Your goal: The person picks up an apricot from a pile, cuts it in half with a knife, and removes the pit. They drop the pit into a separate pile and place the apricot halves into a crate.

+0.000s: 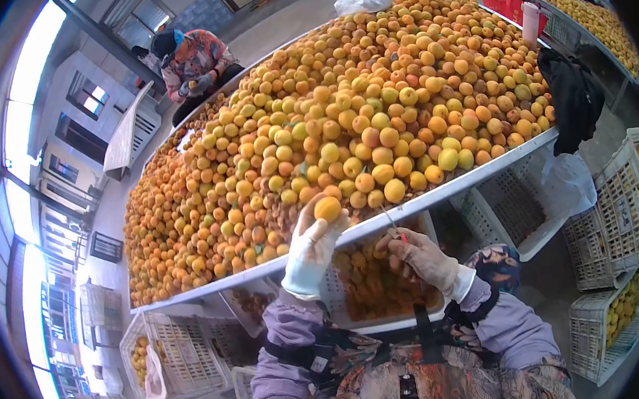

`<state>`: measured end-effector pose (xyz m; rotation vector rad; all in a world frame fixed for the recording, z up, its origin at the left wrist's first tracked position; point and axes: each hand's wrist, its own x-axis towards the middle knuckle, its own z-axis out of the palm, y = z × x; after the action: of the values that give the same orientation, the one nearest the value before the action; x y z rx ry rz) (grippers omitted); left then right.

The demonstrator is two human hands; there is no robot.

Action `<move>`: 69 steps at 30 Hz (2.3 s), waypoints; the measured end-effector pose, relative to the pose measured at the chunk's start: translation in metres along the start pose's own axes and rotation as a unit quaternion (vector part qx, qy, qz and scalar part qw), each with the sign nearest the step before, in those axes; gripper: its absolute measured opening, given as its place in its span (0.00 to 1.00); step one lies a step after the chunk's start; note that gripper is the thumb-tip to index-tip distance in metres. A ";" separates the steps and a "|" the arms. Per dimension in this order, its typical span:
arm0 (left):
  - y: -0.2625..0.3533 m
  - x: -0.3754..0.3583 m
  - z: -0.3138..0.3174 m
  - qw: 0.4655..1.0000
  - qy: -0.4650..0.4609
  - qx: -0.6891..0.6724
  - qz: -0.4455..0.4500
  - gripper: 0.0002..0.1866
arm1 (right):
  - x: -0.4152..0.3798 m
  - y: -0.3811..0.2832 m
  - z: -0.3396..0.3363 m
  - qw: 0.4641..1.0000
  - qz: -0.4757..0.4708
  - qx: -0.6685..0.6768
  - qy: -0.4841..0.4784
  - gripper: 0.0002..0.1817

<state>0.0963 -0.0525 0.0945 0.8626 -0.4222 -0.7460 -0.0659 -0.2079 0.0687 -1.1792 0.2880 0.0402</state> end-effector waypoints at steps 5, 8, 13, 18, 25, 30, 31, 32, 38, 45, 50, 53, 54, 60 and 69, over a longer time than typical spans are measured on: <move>-0.027 -0.051 0.004 0.995 0.008 -0.095 -0.034 0.28 | -0.023 0.002 0.030 0.993 0.076 0.063 -0.069 0.20; -0.031 -0.068 -0.002 0.990 -0.017 -0.127 -0.051 0.29 | -0.029 0.013 0.033 0.990 0.083 0.035 -0.107 0.20; -0.041 -0.083 -0.008 0.994 -0.046 -0.087 -0.046 0.29 | -0.038 0.006 0.036 0.982 0.097 -0.013 -0.162 0.22; -0.044 -0.089 -0.008 0.996 -0.055 -0.061 -0.036 0.29 | -0.038 0.008 0.039 0.982 0.104 -0.069 -0.139 0.23; -0.051 -0.093 -0.008 0.992 -0.035 -0.098 -0.067 0.30 | -0.038 0.016 0.039 0.980 0.103 -0.077 -0.150 0.24; -0.055 -0.093 -0.013 0.993 -0.032 -0.094 -0.060 0.27 | -0.037 0.015 0.041 0.981 0.110 -0.088 -0.130 0.24; -0.056 -0.093 -0.014 0.993 -0.032 -0.098 -0.060 0.28 | -0.037 0.017 0.040 0.982 0.102 -0.079 -0.136 0.22; -0.057 -0.093 -0.015 0.992 -0.032 -0.102 -0.060 0.29 | -0.037 0.020 0.040 0.983 0.095 -0.069 -0.142 0.21; -0.062 -0.099 -0.010 0.997 -0.045 -0.066 -0.021 0.31 | -0.041 0.029 0.047 0.987 0.055 -0.124 -0.082 0.18; -0.068 -0.104 0.007 0.992 -0.014 -0.099 -0.075 0.29 | -0.041 0.071 0.043 0.987 0.042 0.023 -0.154 0.30; -0.053 -0.102 0.018 0.998 -0.063 0.022 0.015 0.33 | -0.048 0.032 0.039 0.979 0.118 0.014 -0.169 0.27; -0.041 -0.097 0.017 0.988 -0.056 0.144 0.009 0.34 | -0.049 0.021 0.041 0.972 0.141 0.009 -0.188 0.27; -0.040 -0.095 0.018 0.984 -0.066 0.161 0.027 0.32 | -0.051 0.018 0.043 0.973 0.143 0.019 -0.180 0.26; -0.067 -0.108 0.029 0.996 0.006 -0.039 -0.075 0.30 | -0.049 0.056 0.063 0.996 0.015 0.047 -0.079 0.30; -0.054 -0.097 0.021 0.989 -0.026 0.146 -0.026 0.26 | -0.056 0.031 0.050 0.979 0.176 0.050 -0.094 0.29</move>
<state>-0.0042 -0.0145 0.0594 1.1341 -0.5660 -0.7657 -0.1152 -0.1433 0.0722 -1.0044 0.3247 0.4412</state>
